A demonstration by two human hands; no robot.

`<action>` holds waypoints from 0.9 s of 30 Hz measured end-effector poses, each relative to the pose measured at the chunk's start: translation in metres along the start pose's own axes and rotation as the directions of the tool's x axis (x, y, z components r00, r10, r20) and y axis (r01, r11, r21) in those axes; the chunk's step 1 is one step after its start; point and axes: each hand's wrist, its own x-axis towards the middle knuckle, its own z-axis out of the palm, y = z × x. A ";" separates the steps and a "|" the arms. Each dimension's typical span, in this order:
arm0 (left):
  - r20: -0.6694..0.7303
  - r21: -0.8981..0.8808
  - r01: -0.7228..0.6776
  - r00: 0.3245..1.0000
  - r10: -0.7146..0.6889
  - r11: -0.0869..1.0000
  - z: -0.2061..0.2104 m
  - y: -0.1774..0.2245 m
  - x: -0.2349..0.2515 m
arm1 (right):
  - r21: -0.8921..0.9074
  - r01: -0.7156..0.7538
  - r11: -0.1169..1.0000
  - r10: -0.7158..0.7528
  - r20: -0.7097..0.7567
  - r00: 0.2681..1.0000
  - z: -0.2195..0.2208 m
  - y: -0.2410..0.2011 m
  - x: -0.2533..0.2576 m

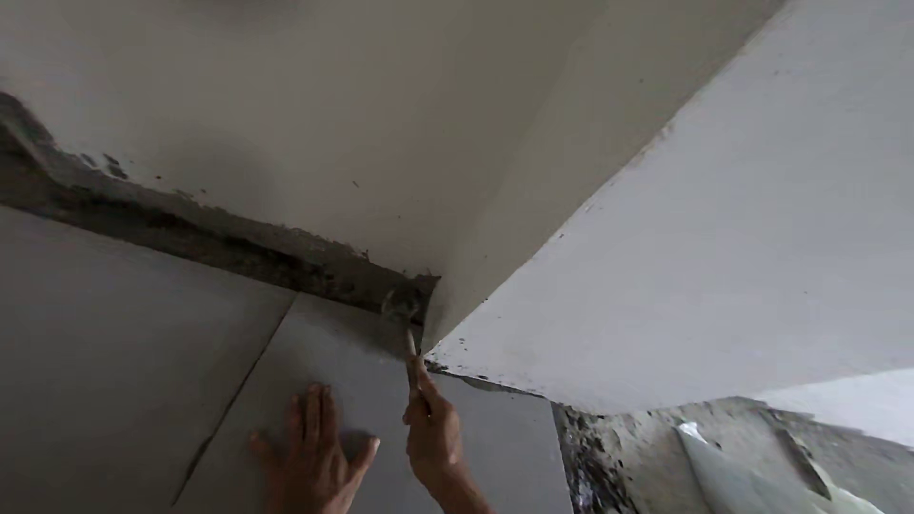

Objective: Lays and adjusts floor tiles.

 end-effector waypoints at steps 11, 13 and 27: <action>-0.004 0.006 0.006 1.000 -0.006 1.000 0.002 0.000 0.005 | -0.087 0.009 0.996 -0.013 -0.044 0.999 0.000 0.011 -0.001; -0.003 0.001 0.018 1.000 -0.018 1.000 0.006 0.001 0.002 | -0.144 -0.011 0.990 0.009 -0.015 1.000 -0.001 0.018 0.000; 0.064 -0.008 0.030 0.997 -0.030 1.000 0.000 0.008 0.004 | -0.143 -0.073 0.987 0.075 0.007 0.997 -0.008 0.010 0.005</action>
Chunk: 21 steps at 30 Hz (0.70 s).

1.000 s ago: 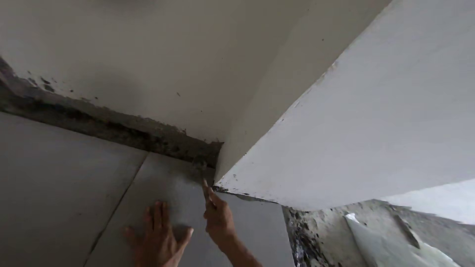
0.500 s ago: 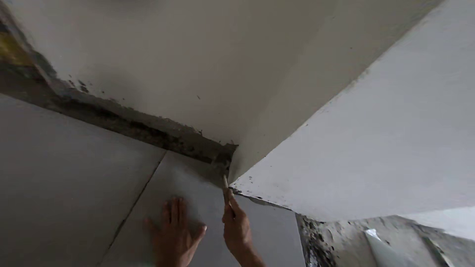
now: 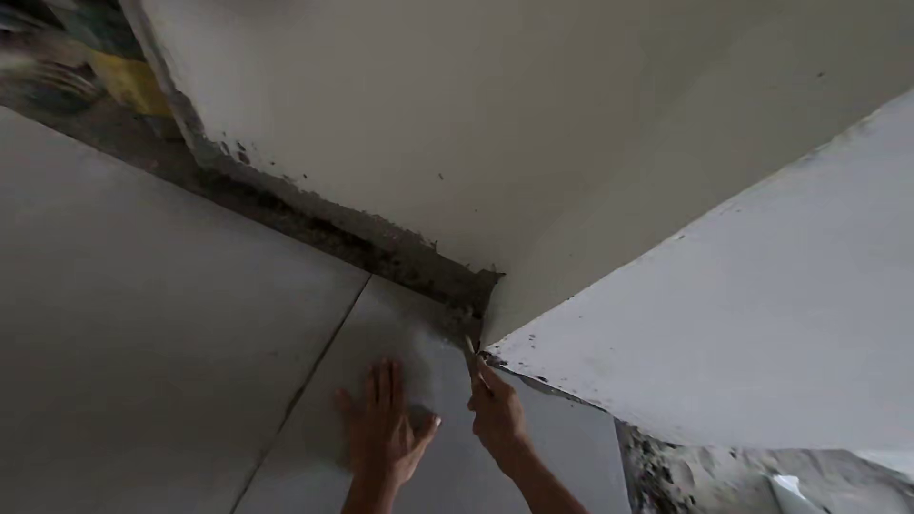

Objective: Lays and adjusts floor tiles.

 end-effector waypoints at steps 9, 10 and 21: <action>-0.037 -0.021 -0.008 0.999 0.007 1.000 0.002 0.000 0.001 | -0.060 0.047 0.997 -0.046 0.030 0.999 -0.012 -0.007 -0.015; -0.006 -0.032 -0.008 1.000 0.007 0.999 -0.001 0.001 0.000 | -0.070 0.046 0.996 -0.042 0.064 0.997 -0.012 -0.003 -0.017; 0.310 -0.161 -0.149 0.931 0.194 0.976 -0.052 -0.004 -0.029 | -0.173 0.160 0.972 -0.146 0.091 0.985 -0.069 0.065 -0.124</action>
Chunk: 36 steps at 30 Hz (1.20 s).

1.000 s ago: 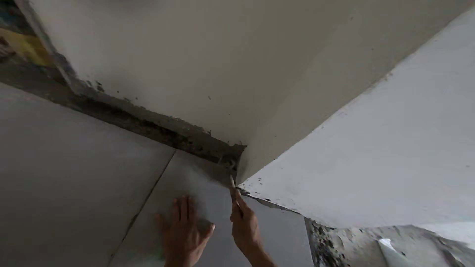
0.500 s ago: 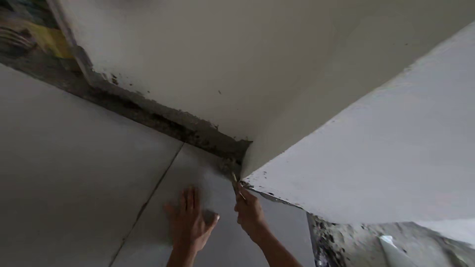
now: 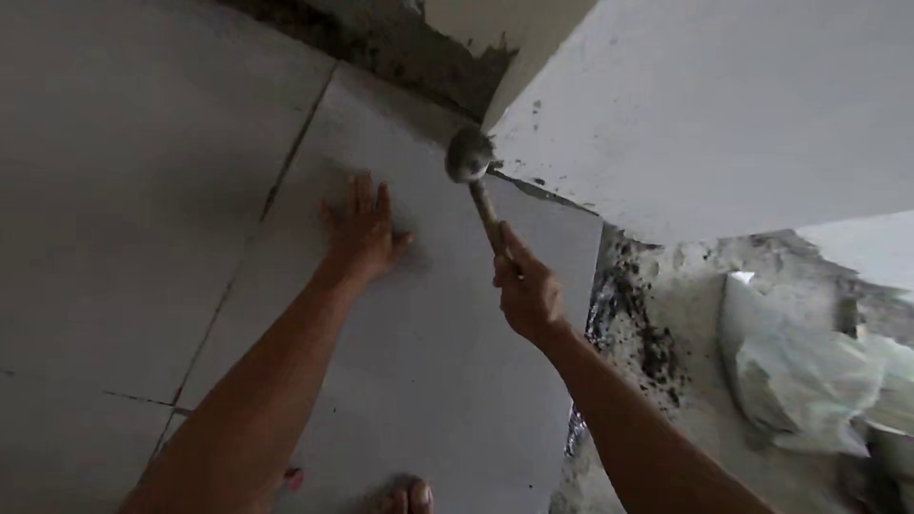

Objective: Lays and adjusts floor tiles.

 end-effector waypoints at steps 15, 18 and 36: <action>-0.175 0.116 0.085 0.982 -0.064 0.990 0.087 0.054 -0.070 | 0.220 -0.243 0.945 0.266 -0.081 0.961 -0.004 0.047 -0.044; -0.175 0.135 0.097 0.982 -0.073 0.986 0.087 0.053 -0.067 | 0.275 -0.272 0.922 0.292 -0.031 0.956 -0.007 0.039 -0.038; -0.291 0.140 -0.050 0.952 0.090 0.989 0.119 0.076 -0.105 | 0.319 -0.254 0.913 0.321 -0.176 0.931 -0.051 0.062 -0.112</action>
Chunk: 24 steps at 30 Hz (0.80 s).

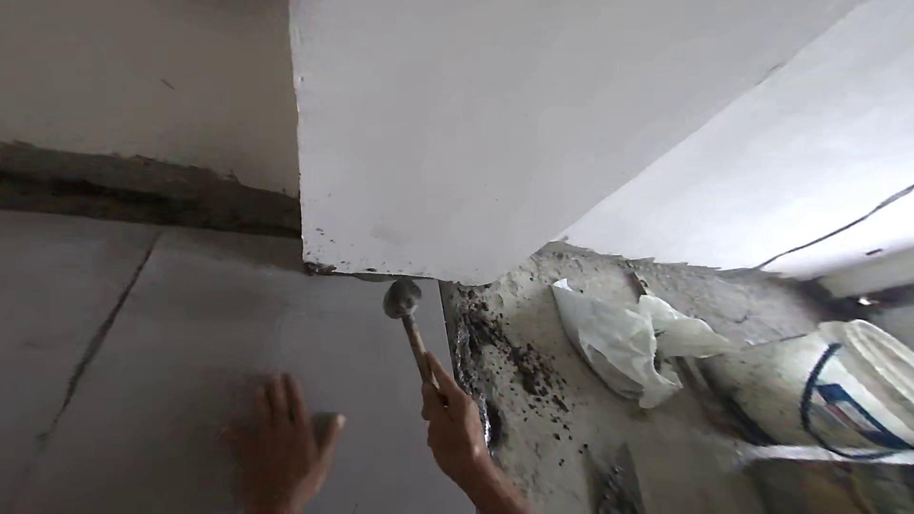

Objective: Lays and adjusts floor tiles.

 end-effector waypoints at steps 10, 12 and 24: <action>0.071 0.102 0.014 0.997 -0.021 0.995 0.009 0.036 0.001 | 0.006 -0.097 0.995 0.096 0.055 0.994 0.030 0.006 0.055; 0.051 0.105 0.020 0.998 -0.026 0.994 0.011 0.036 0.002 | 0.092 -0.024 0.995 0.026 -0.022 0.999 0.032 -0.002 0.055; 0.119 0.115 0.027 0.992 -0.041 0.993 0.007 0.039 0.004 | -0.189 0.028 0.982 -0.010 0.093 0.996 0.032 0.006 0.072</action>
